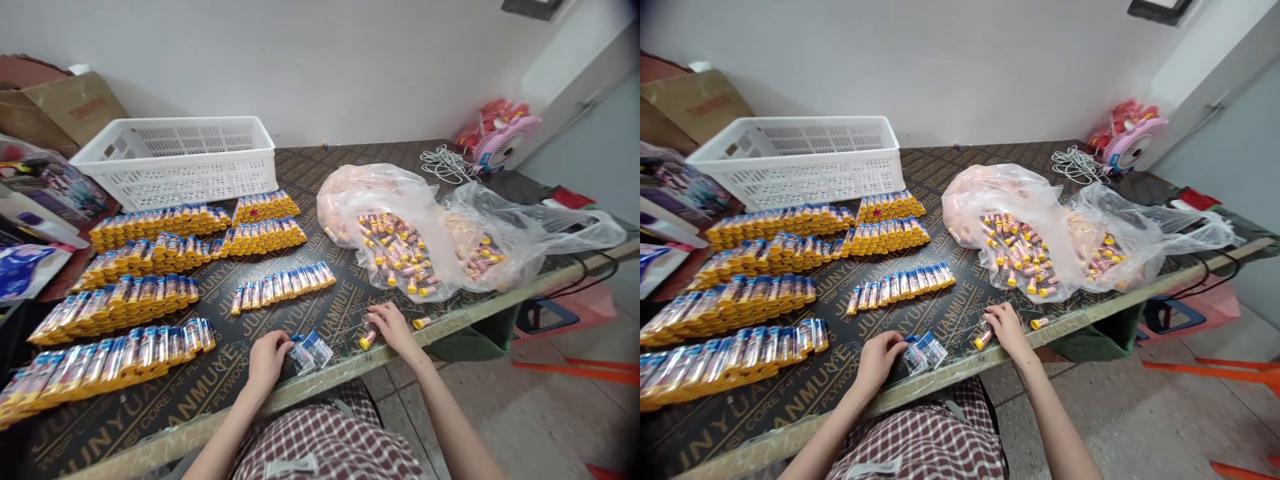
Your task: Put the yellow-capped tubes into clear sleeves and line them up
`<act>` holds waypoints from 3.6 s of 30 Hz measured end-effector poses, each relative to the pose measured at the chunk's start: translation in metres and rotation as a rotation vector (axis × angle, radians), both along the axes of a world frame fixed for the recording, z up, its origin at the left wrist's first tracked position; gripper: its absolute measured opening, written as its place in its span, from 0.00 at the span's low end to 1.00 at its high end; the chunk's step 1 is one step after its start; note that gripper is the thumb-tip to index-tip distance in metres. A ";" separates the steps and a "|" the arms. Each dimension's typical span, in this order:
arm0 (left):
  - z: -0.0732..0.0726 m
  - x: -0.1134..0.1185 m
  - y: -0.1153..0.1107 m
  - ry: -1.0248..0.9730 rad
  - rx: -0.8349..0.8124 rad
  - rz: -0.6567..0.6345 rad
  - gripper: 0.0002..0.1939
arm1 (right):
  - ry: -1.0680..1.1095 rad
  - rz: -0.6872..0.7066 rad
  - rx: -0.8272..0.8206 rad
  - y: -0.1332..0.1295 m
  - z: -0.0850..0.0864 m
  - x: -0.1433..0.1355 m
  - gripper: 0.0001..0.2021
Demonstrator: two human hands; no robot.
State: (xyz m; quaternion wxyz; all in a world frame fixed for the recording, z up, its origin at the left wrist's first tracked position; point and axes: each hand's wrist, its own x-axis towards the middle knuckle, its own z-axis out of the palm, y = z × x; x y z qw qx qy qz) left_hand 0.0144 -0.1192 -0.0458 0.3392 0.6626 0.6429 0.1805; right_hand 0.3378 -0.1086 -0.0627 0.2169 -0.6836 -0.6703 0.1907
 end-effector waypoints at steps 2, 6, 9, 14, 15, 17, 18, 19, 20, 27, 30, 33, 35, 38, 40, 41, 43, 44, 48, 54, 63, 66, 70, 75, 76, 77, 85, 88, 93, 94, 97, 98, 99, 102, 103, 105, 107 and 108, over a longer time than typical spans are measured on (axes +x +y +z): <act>0.000 -0.001 0.000 -0.020 0.001 0.012 0.04 | 0.005 0.040 -0.013 0.000 0.004 0.002 0.14; -0.001 -0.001 -0.002 0.005 0.079 0.037 0.05 | -0.014 0.079 -0.027 0.001 0.012 0.009 0.18; 0.000 0.000 -0.002 -0.064 0.102 0.068 0.06 | -0.040 0.067 -0.016 0.003 0.017 0.010 0.16; 0.005 0.001 0.004 -0.643 -0.131 0.284 0.13 | 0.014 0.097 -0.006 0.007 0.031 -0.001 0.08; 0.006 0.002 0.005 -0.765 -0.194 0.345 0.15 | 0.042 0.101 0.000 0.007 0.035 -0.007 0.08; 0.010 0.004 0.008 -0.938 -0.283 0.441 0.18 | 0.147 0.076 0.025 0.005 0.043 -0.023 0.11; 0.012 0.005 0.009 -0.994 -0.308 0.472 0.20 | 0.226 0.049 0.047 0.004 0.047 -0.033 0.12; 0.013 0.006 0.011 -1.043 -0.324 0.495 0.22 | 0.318 0.018 0.073 0.002 0.050 -0.044 0.13; 0.015 0.007 0.012 -1.087 -0.336 0.515 0.24 | 0.408 -0.007 0.101 -0.001 0.053 -0.056 0.14; 0.017 0.010 0.019 -1.293 -0.402 0.706 0.12 | 0.703 0.049 0.178 -0.025 0.054 -0.120 0.14; 0.018 0.008 0.020 -1.307 -0.381 0.763 0.11 | 0.608 0.105 0.217 -0.033 0.055 -0.130 0.15; 0.020 0.007 0.020 -1.313 -0.367 0.806 0.12 | 0.517 0.152 0.279 -0.038 0.058 -0.135 0.18; 0.020 0.007 0.019 -1.315 -0.363 0.816 0.13 | 0.502 0.166 0.302 -0.039 0.058 -0.136 0.19; 0.019 0.009 0.017 -1.304 -0.353 0.786 0.15 | 0.524 0.203 0.261 -0.039 0.058 -0.138 0.19; 0.019 0.011 0.016 -1.304 -0.322 0.728 0.17 | 0.581 0.242 0.177 -0.039 0.057 -0.140 0.18; 0.020 0.012 0.015 -1.309 -0.303 0.691 0.18 | 0.615 0.257 0.132 -0.039 0.056 -0.141 0.17; 0.023 0.014 0.014 -1.320 -0.280 0.627 0.18 | 0.666 0.271 0.077 -0.038 0.054 -0.142 0.16; 0.025 0.015 0.013 -1.323 -0.281 0.602 0.18 | 0.676 0.276 0.072 -0.037 0.053 -0.143 0.16; 0.036 0.019 0.009 -1.321 -0.340 0.510 0.21 | 0.622 0.310 0.142 -0.032 0.046 -0.142 0.18; 0.045 0.023 0.000 -1.236 -0.470 0.284 0.19 | 0.500 0.399 0.271 -0.020 0.046 -0.139 0.38; 0.051 0.028 -0.005 -1.210 -0.530 0.220 0.21 | 0.614 0.585 0.145 -0.018 0.049 -0.136 0.43; 0.053 0.028 -0.006 -1.197 -0.529 0.237 0.21 | 0.642 0.563 0.150 -0.020 0.047 -0.138 0.42; 0.053 0.029 -0.007 -1.189 -0.526 0.243 0.21 | 0.684 0.544 0.177 -0.021 0.048 -0.139 0.42; 0.052 0.029 -0.009 -1.195 -0.526 0.257 0.20 | 0.727 0.550 0.197 -0.020 0.051 -0.141 0.42; 0.053 0.029 -0.009 -1.197 -0.525 0.258 0.20 | 0.732 0.553 0.196 -0.020 0.051 -0.141 0.42; 0.053 0.029 -0.009 -1.198 -0.524 0.260 0.20 | 0.738 0.556 0.195 -0.020 0.051 -0.141 0.42; 0.055 0.028 -0.009 -1.204 -0.515 0.276 0.20 | 0.760 0.548 0.178 -0.020 0.050 -0.143 0.43; 0.055 0.028 -0.008 -1.204 -0.519 0.279 0.20 | 0.779 0.550 0.181 -0.020 0.051 -0.144 0.43; 0.055 0.026 -0.008 -1.204 -0.518 0.285 0.20 | 0.784 0.544 0.181 -0.019 0.050 -0.145 0.43; 0.055 0.026 -0.008 -1.208 -0.518 0.288 0.20 | 0.791 0.545 0.182 -0.019 0.050 -0.146 0.43; 0.055 0.028 -0.011 -1.226 -0.520 0.297 0.21 | 0.816 0.547 0.184 -0.019 0.048 -0.147 0.43; 0.054 0.028 -0.011 -1.228 -0.520 0.299 0.21 | 0.821 0.546 0.179 -0.019 0.048 -0.148 0.43; 0.053 0.029 -0.010 -1.225 -0.519 0.296 0.21 | 0.821 0.545 0.171 -0.019 0.048 -0.148 0.42; 0.050 0.022 0.003 -1.142 -0.447 0.290 0.21 | 0.780 0.533 0.142 -0.019 0.049 -0.146 0.43; 0.048 0.017 0.013 -1.075 -0.377 0.309 0.22 | 0.753 0.520 0.137 -0.019 0.049 -0.143 0.43; 0.044 0.001 0.037 -0.856 -0.163 0.387 0.22 | 0.702 0.473 0.139 -0.019 0.050 -0.137 0.44; 0.041 -0.017 0.064 -0.523 0.066 0.486 0.21 | 0.663 0.409 0.144 -0.018 0.049 -0.129 0.42; 0.040 -0.025 0.076 -0.351 0.140 0.498 0.21 | 0.644 0.377 0.143 -0.018 0.049 -0.125 0.40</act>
